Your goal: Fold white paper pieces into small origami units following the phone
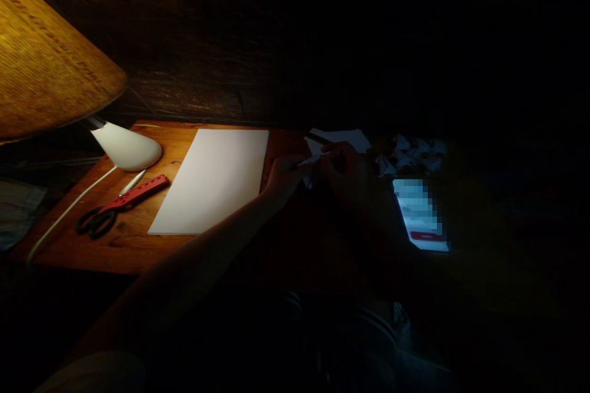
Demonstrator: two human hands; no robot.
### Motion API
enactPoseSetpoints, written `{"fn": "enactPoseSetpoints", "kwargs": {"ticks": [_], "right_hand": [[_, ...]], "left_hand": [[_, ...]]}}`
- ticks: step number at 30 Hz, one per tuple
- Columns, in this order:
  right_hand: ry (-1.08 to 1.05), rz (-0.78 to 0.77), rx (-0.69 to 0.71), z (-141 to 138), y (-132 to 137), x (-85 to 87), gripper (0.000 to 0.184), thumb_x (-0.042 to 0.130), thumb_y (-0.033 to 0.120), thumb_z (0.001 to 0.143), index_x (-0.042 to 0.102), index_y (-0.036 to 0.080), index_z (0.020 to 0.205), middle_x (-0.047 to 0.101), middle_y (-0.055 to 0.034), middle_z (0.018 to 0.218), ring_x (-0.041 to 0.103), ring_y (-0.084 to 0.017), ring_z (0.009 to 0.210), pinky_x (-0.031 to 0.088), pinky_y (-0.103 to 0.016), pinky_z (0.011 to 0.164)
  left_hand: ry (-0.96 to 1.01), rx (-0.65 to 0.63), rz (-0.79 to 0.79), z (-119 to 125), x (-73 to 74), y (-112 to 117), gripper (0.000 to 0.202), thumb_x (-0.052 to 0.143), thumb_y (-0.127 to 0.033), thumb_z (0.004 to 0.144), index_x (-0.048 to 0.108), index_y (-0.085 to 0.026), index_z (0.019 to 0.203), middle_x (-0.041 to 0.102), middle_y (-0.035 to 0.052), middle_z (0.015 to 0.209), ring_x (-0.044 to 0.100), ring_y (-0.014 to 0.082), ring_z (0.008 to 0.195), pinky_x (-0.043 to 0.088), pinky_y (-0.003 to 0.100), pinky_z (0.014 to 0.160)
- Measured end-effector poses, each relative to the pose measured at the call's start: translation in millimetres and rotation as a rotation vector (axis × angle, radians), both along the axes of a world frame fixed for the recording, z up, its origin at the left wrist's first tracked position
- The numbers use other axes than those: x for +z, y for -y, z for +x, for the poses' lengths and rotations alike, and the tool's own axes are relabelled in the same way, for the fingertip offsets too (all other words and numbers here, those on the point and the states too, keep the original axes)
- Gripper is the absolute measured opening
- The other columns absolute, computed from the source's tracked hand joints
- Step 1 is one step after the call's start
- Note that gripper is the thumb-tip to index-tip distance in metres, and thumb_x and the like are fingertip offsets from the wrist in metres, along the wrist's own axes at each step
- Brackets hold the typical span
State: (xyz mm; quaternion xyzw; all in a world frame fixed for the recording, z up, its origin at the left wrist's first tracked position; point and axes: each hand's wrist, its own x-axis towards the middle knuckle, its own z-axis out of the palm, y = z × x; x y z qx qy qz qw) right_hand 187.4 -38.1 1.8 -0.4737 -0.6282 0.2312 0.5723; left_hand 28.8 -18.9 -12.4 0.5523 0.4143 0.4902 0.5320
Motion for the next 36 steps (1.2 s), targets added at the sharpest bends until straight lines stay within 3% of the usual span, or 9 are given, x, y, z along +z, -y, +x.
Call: {"fn": "enactPoseSetpoints", "kwargs": {"ticks": [8, 16, 20, 27, 36], "right_hand": [[-0.069, -0.092, 0.105, 2.8, -2.1, 0.1, 0.014, 0.065, 0.036, 0.088, 0.066, 0.023, 0.093, 0.074, -0.0030, 0.091, 0.068, -0.018, 0.082, 0.054, -0.032, 0.073], [-0.052, -0.225, 0.157, 3.8, 0.3, 9.6, 0.027, 0.075, 0.047, 0.085, 0.070, 0.023, 0.074, 0.072, -0.0012, 0.073, 0.066, -0.018, 0.071, 0.054, -0.031, 0.068], [-0.128, -0.256, 0.167, 7.2, -1.0, 9.5, 0.032, 0.076, 0.049, 0.083, 0.066, 0.022, 0.067, 0.068, -0.0001, 0.068, 0.062, -0.016, 0.067, 0.050, -0.030, 0.063], [-0.197, -0.276, 0.123, 10.0, -5.3, 6.6, 0.026, 0.076, 0.041, 0.080, 0.063, 0.022, 0.066, 0.062, 0.0018, 0.066, 0.057, -0.015, 0.066, 0.047, -0.029, 0.062], [-0.204, -0.295, 0.140, 7.5, -0.8, 9.6, 0.028, 0.075, 0.040, 0.082, 0.061, 0.023, 0.066, 0.062, 0.0017, 0.068, 0.057, -0.015, 0.066, 0.050, -0.030, 0.064]], "left_hand": [[0.015, -0.030, -0.022, -2.4, 4.5, 1.9, 0.025, 0.075, -0.035, 0.074, 0.062, -0.017, 0.061, 0.053, -0.0019, 0.059, 0.048, 0.0116, 0.059, 0.033, 0.025, 0.055], [-0.098, -0.070, 0.050, -4.3, 2.5, -3.2, 0.031, 0.078, -0.035, 0.072, 0.057, -0.017, 0.057, 0.046, -0.0041, 0.057, 0.041, 0.0095, 0.057, 0.026, 0.024, 0.053], [-0.165, -0.109, 0.069, -4.8, 1.8, -7.0, 0.028, 0.081, -0.034, 0.075, 0.064, -0.016, 0.062, 0.051, -0.0040, 0.058, 0.043, 0.0090, 0.057, 0.030, 0.023, 0.054], [-0.098, -0.176, 0.088, -7.3, 2.2, -6.0, 0.034, 0.085, -0.047, 0.073, 0.073, -0.016, 0.072, 0.062, -0.0010, 0.065, 0.051, 0.0108, 0.062, 0.037, 0.023, 0.057], [-0.142, -0.152, 0.044, -8.7, -7.1, -10.7, 0.030, 0.087, -0.042, 0.070, 0.074, -0.016, 0.074, 0.063, -0.0015, 0.064, 0.051, 0.0101, 0.060, 0.036, 0.022, 0.056]]}}
